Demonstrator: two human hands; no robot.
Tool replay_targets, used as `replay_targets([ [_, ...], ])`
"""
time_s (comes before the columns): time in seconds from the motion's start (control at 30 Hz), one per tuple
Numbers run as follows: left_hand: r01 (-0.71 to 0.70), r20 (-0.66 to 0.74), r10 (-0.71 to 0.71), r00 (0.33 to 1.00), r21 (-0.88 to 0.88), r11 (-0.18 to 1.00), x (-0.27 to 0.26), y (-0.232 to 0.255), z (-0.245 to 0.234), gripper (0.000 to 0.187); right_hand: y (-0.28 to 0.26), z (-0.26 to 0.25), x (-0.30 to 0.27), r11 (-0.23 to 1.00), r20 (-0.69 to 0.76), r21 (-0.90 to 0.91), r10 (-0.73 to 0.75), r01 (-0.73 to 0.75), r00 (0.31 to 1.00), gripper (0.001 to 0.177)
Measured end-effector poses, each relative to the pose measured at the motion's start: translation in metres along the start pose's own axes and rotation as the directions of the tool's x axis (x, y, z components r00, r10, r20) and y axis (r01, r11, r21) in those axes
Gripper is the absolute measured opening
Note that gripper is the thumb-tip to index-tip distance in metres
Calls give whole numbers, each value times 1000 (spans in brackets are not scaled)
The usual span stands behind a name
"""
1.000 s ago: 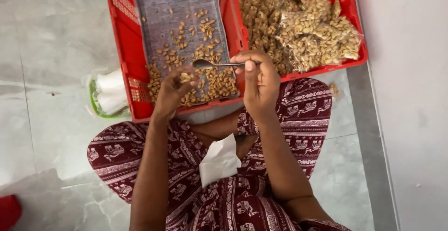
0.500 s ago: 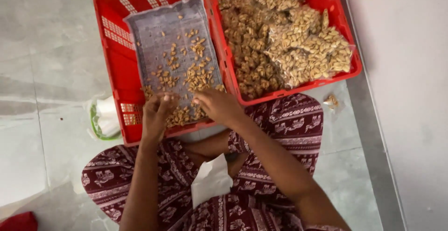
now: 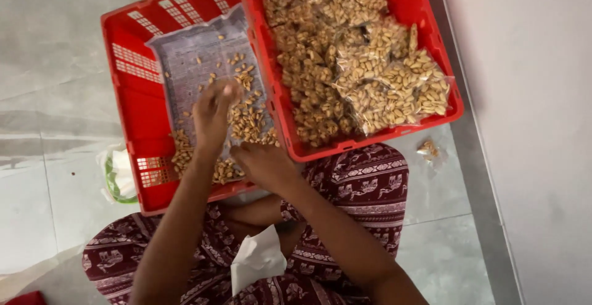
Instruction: A person sits on the floor sorting and transferring small nut-like food items between red plastic crates using their hands and a spoon.
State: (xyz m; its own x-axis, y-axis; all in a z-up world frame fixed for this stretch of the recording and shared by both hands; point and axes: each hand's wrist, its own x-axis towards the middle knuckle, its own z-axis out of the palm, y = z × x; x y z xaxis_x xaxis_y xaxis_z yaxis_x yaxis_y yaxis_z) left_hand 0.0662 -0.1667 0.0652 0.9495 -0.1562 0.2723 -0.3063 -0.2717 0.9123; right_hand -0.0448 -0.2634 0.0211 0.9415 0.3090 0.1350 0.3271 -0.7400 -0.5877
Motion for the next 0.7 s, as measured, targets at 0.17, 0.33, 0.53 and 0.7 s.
replay_targets([
  [0.17, -330, 183, 328, 927, -19, 944, 78, -1, 44, 31, 9, 20, 3, 998, -98, -49, -44, 39, 994, 13],
  [0.33, -463, 300, 398, 867, 193, 865, 149, -62, 77, 17, 4, 0, 10, 991, 135, 135, 5, -24, 991, 8],
  [0.53, -525, 320, 442, 838, 252, 813, 199, -92, 108, 6, 12, 11, 9, 983, 93, 183, -51, 34, 994, 9],
  [0.7, -306, 354, -70, 933, 879, 366, 224, -139, 161, 20, 13, 11, 6, 992, 31, 78, -105, 103, 994, 6],
])
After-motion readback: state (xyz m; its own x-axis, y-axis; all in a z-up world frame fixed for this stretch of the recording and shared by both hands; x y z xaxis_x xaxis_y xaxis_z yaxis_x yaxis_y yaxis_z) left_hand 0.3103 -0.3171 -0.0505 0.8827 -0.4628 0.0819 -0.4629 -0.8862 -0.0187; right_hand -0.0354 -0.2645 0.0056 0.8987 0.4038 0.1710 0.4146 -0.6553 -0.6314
